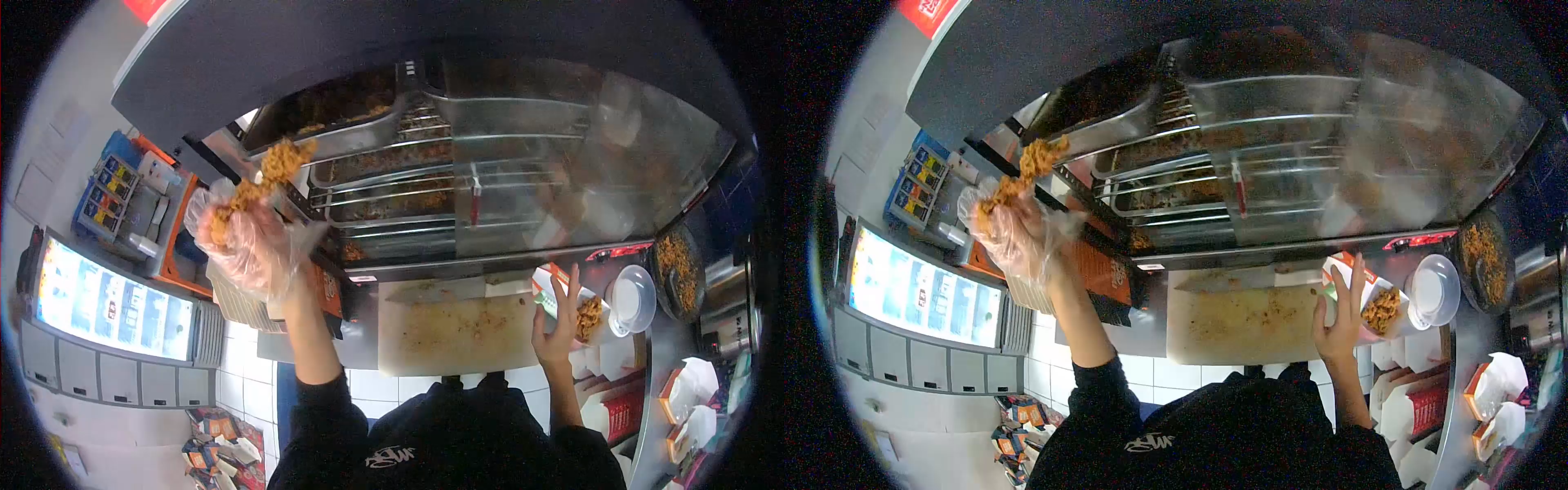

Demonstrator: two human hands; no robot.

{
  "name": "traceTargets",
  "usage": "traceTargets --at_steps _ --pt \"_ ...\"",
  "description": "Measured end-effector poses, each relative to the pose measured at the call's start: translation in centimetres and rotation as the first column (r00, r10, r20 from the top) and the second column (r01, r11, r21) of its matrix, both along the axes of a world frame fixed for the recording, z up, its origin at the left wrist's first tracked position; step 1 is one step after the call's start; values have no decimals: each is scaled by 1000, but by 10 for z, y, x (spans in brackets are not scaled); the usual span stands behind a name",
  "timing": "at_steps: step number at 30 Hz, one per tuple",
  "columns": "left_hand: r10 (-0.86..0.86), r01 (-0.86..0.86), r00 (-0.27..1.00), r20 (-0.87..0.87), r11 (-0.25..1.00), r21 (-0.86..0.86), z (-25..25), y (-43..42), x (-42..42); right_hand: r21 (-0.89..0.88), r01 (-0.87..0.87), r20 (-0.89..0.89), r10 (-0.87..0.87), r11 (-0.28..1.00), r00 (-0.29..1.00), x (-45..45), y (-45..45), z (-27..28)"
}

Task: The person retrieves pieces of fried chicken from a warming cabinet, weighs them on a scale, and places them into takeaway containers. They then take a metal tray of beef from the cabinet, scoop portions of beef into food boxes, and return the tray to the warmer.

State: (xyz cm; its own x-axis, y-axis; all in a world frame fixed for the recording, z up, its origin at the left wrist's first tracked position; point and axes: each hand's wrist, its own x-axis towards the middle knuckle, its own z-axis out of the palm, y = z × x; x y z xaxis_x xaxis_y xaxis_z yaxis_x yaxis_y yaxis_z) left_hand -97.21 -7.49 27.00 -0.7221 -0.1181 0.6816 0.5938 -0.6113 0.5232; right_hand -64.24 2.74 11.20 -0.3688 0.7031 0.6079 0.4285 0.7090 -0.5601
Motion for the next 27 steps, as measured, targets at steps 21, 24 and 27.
traceTargets --at_steps 21,24,27 --pt "273 -554 315 -909 831 58 35 50 -1 -130 394 83 -386 910 919 189 -28 -30" --pt "159 -686 153 -975 728 11 32 36 2 -156 383 121 -367 910 922 185 -26 -34" --pt "170 -708 216 -962 705 -34 33 37 -18 -154 326 99 -314 933 944 177 -23 -43"
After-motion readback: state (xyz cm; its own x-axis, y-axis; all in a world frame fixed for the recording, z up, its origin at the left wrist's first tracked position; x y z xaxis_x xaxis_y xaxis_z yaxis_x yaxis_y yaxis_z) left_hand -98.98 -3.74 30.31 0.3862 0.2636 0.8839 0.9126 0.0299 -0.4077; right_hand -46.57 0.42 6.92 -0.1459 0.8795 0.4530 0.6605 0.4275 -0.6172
